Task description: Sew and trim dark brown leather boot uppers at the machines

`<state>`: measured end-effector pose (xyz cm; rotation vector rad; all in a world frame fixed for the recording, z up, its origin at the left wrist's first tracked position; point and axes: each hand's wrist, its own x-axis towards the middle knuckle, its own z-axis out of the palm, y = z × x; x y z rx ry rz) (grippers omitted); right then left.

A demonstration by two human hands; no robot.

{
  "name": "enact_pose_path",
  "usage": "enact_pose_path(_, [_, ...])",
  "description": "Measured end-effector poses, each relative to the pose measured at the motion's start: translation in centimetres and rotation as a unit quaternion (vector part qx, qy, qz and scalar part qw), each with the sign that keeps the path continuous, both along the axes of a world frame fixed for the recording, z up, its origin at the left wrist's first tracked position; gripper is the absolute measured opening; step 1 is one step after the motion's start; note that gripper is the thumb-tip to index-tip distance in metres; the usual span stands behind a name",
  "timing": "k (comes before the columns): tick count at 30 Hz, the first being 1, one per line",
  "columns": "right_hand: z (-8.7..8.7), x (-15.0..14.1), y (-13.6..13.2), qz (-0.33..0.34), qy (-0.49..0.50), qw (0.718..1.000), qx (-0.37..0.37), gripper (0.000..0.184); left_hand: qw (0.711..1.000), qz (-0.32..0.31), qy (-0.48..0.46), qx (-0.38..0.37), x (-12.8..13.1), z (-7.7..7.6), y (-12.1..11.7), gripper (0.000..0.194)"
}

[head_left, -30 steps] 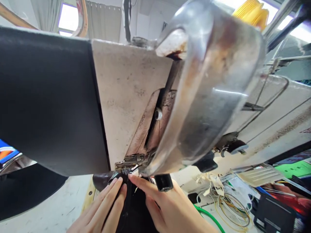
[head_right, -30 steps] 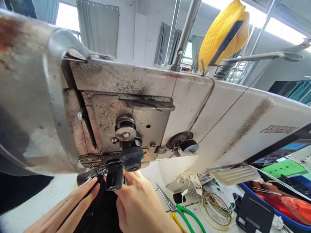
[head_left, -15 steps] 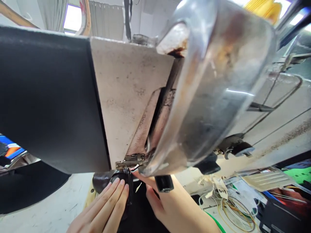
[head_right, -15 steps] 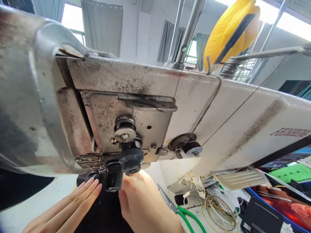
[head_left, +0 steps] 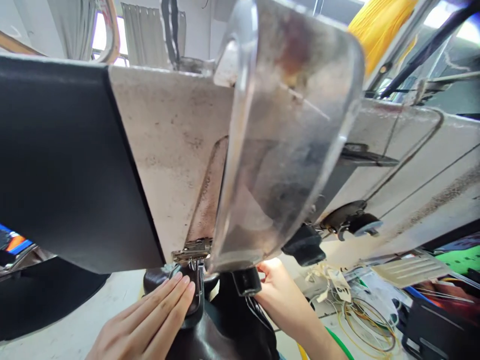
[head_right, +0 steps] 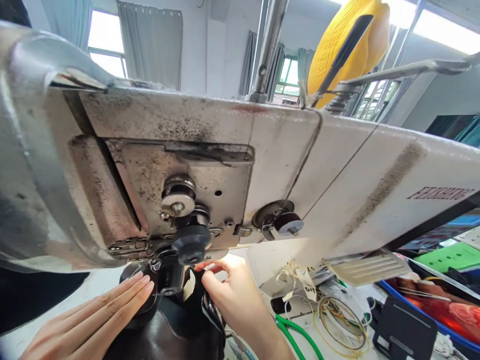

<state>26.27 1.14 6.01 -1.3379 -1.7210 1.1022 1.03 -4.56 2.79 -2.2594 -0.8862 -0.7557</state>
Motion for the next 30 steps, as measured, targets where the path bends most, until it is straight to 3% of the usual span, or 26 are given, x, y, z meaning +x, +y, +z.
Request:
enact_pose_path(8, [-3.6,2.7,-0.9,0.04,0.041,0.998,0.004,0.024,0.999,0.002,-0.004,-0.037,-0.3,0.4,1.2,0.039])
enact_pose_path(11, [-2.3,2.4,-1.6,0.046,-0.012,0.99,0.136,0.02,0.999,-0.021,-0.043,-0.011,0.0,0.3,1.4,0.038])
enact_pose_path(12, [-1.6,1.8,-1.8,0.066,-0.043,0.974,0.21,0.022,0.998,-0.031,-0.055,0.0,0.2,0.3,1.5,0.038])
enact_pose_path(14, [-0.2,0.0,-2.1,0.123,-0.119,0.919,0.356,0.028,0.996,-0.051,-0.068,0.004,0.2,0.2,1.7,0.038])
enact_pose_path(16, [0.5,-1.9,-2.3,0.154,-0.193,0.857,0.452,0.024,0.996,-0.067,-0.064,-0.012,0.0,0.1,1.8,0.036])
enact_pose_path(18, [0.4,-3.2,-2.3,0.137,-0.219,0.817,0.515,0.021,0.997,-0.062,-0.047,-0.028,-0.7,-0.1,1.6,0.035])
enact_pose_path(22, [-0.8,-3.6,-2.4,0.083,-0.18,0.776,0.599,0.034,0.998,-0.047,-0.016,-0.048,-2.1,-1.1,0.9,0.041])
enact_pose_path(24, [-1.2,-3.5,-2.5,0.055,-0.186,0.768,0.61,0.036,0.996,-0.054,-0.011,-0.067,-2.4,-1.5,0.7,0.049])
enact_pose_path(30, [-1.2,-3.8,-2.4,0.022,-0.191,0.744,0.64,0.042,0.997,-0.053,0.0,-0.062,-2.3,-0.8,1.2,0.054])
